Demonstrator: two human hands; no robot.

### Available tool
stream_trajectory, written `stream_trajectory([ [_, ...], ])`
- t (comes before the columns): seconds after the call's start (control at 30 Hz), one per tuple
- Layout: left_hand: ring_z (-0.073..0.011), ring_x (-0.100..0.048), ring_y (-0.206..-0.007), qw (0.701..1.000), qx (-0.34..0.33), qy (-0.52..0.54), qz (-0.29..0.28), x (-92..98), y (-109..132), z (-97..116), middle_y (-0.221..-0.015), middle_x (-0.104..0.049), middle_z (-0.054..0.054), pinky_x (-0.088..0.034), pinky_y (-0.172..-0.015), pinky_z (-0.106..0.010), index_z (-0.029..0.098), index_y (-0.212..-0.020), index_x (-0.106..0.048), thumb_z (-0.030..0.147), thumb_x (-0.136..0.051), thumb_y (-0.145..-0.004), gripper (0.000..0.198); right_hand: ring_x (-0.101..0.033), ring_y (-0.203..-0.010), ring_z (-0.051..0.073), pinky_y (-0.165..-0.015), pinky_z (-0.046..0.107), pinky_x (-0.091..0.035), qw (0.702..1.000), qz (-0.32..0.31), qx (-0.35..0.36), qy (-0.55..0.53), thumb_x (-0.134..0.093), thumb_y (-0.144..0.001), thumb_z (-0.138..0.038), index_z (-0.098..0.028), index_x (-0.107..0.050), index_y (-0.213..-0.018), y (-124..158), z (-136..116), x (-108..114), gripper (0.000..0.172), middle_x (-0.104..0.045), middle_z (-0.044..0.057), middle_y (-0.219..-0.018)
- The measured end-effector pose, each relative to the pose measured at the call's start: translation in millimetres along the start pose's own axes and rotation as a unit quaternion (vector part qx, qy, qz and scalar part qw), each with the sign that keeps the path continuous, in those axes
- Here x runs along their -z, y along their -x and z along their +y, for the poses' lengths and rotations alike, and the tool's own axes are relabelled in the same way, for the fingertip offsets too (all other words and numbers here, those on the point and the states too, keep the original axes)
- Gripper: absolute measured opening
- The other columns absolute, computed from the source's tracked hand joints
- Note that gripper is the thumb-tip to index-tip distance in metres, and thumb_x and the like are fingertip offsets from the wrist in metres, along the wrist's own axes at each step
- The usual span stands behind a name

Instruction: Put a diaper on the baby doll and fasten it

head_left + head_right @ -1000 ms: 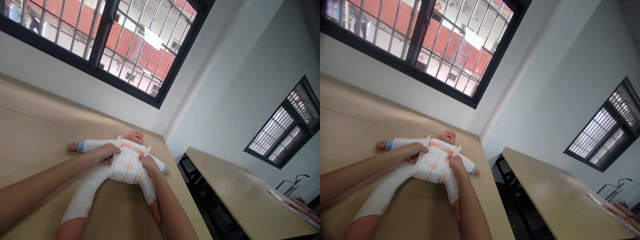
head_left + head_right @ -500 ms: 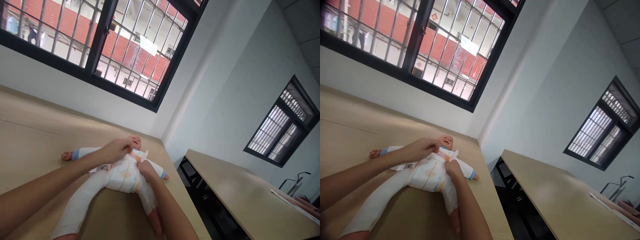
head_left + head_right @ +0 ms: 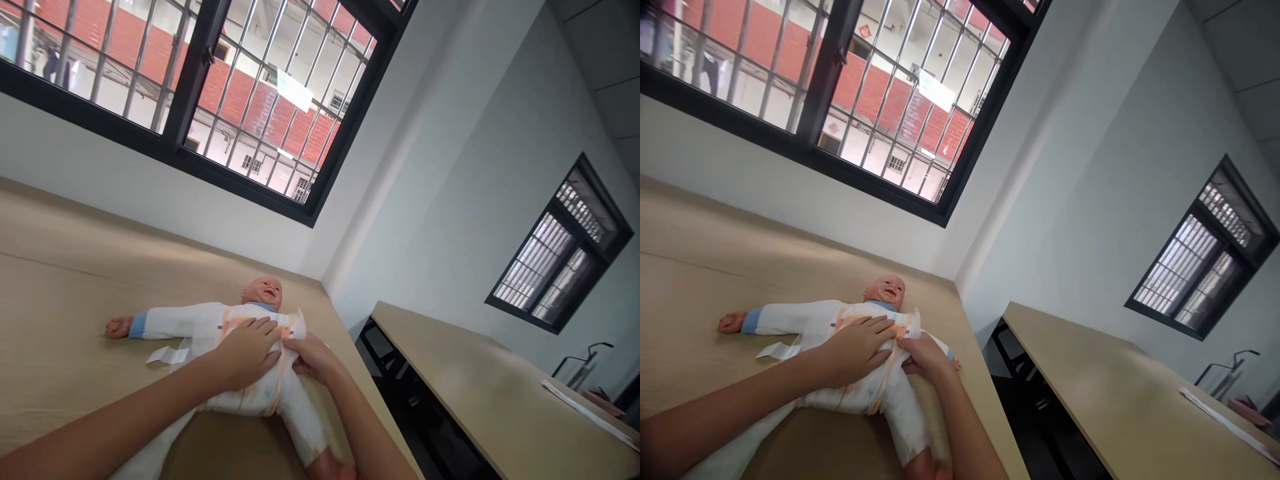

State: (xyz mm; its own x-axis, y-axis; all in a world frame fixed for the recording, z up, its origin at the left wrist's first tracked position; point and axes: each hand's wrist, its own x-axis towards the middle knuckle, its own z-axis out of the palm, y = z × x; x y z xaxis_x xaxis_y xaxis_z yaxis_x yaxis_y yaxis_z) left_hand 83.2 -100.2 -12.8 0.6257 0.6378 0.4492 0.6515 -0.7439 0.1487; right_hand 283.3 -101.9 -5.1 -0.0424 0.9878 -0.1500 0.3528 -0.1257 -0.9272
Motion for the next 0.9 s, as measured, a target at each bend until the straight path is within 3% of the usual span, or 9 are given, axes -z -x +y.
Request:
stream_trajectory([
  [0.1,-0.0351,-0.062,-0.131,1.000,0.004,-0.017,-0.003,2.1,3.4,2.3,-0.133,-0.072,-0.015,-0.047,-0.111,-0.052,0.019,-0.128,-0.072,0.032,-0.053,-0.103,0.034,-0.073,-0.066,0.018,-0.063,0.026,-0.060,0.998,-0.041,-0.055,0.007,-0.077,-0.086,-0.042,-0.015,-0.070,-0.088,4.4,-2.3,38.3,0.027,-0.076,0.008,-0.075],
  [0.2,-0.0369,-0.065,-0.123,0.999,0.007,-0.037,-0.021,5.2,2.0,4.5,-0.124,-0.074,-0.017,-0.050,-0.106,-0.053,0.016,-0.122,-0.074,0.037,-0.053,-0.104,0.035,-0.073,-0.067,0.015,-0.059,0.021,-0.055,0.999,0.046,-0.008,-0.014,-0.080,-0.082,-0.044,-0.017,-0.064,-0.080,4.6,12.1,74.1,0.031,-0.077,0.008,-0.083],
  [0.3,-0.0374,-0.064,-0.122,0.998,-0.001,-0.057,-0.037,7.2,-0.4,6.7,-0.122,-0.074,-0.017,-0.049,-0.104,-0.053,0.015,-0.121,-0.074,0.039,-0.052,-0.105,0.036,-0.066,-0.059,0.015,-0.051,0.023,-0.048,0.984,0.170,0.055,-0.020,-0.076,-0.080,-0.045,-0.019,-0.060,-0.073,0.7,39.7,94.8,0.031,-0.072,0.005,-0.073],
  [0.37,-0.0368,-0.063,-0.125,0.997,-0.013,-0.062,-0.044,7.4,-1.5,7.3,-0.127,-0.073,-0.016,-0.048,-0.105,-0.052,0.017,-0.123,-0.073,0.037,-0.052,-0.105,0.035,-0.058,-0.052,0.014,-0.048,0.024,-0.044,0.974,0.214,0.078,-0.007,-0.077,-0.077,-0.043,-0.021,-0.058,-0.070,-2.1,57.1,101.2,0.030,-0.066,0.002,-0.063],
  [0.43,-0.0371,-0.061,-0.130,0.997,-0.022,-0.058,-0.045,7.3,-1.9,7.1,-0.132,-0.071,-0.017,-0.047,-0.107,-0.053,0.017,-0.127,-0.072,0.035,-0.053,-0.106,0.034,-0.056,-0.051,0.015,-0.049,0.026,-0.044,0.972,0.218,0.083,0.002,-0.081,-0.073,-0.039,-0.021,-0.060,-0.070,-3.2,69.3,105.1,0.028,-0.063,0.000,-0.061],
  [0.53,-0.0364,-0.061,-0.129,0.998,-0.024,-0.042,-0.040,7.4,-2.0,6.3,-0.130,-0.071,-0.016,-0.047,-0.106,-0.053,0.017,-0.127,-0.071,0.033,-0.056,-0.104,0.031,-0.062,-0.059,0.018,-0.057,0.030,-0.050,0.981,0.171,0.086,0.035,-0.083,-0.072,-0.040,-0.018,-0.067,-0.079,-0.4,77.5,111.3,0.028,-0.070,0.002,-0.070],
  [0.67,-0.0353,-0.062,-0.125,0.998,-0.019,-0.033,-0.045,8.8,-2.1,6.3,-0.128,-0.071,-0.014,-0.048,-0.104,-0.051,0.018,-0.125,-0.071,0.031,-0.055,-0.104,0.029,-0.069,-0.078,0.021,-0.072,0.032,-0.054,0.984,0.117,0.074,0.116,-0.089,-0.067,-0.037,-0.016,-0.075,-0.100,7.4,79.3,119.9,0.041,-0.076,0.006,-0.090],
  [0.8,-0.0356,-0.061,-0.123,0.997,-0.017,-0.037,-0.060,10.8,-2.4,7.5,-0.130,-0.070,-0.014,-0.046,-0.104,-0.052,0.015,-0.128,-0.069,0.031,-0.052,-0.106,0.032,-0.068,-0.079,0.020,-0.074,0.030,-0.051,0.981,0.092,0.056,0.163,-0.088,-0.063,-0.022,-0.017,-0.077,-0.101,11.5,79.0,120.7,0.040,-0.074,0.002,-0.083],
  [0.9,-0.0351,-0.062,-0.120,0.997,-0.020,-0.043,-0.061,11.2,-2.2,7.7,-0.129,-0.070,-0.015,-0.046,-0.101,-0.052,0.015,-0.126,-0.070,0.031,-0.049,-0.106,0.033,-0.067,-0.080,0.022,-0.072,0.030,-0.048,0.959,0.170,0.030,0.226,-0.085,-0.067,-0.021,-0.018,-0.075,-0.098,13.3,75.5,117.7,0.033,-0.073,0.004,-0.084],
])
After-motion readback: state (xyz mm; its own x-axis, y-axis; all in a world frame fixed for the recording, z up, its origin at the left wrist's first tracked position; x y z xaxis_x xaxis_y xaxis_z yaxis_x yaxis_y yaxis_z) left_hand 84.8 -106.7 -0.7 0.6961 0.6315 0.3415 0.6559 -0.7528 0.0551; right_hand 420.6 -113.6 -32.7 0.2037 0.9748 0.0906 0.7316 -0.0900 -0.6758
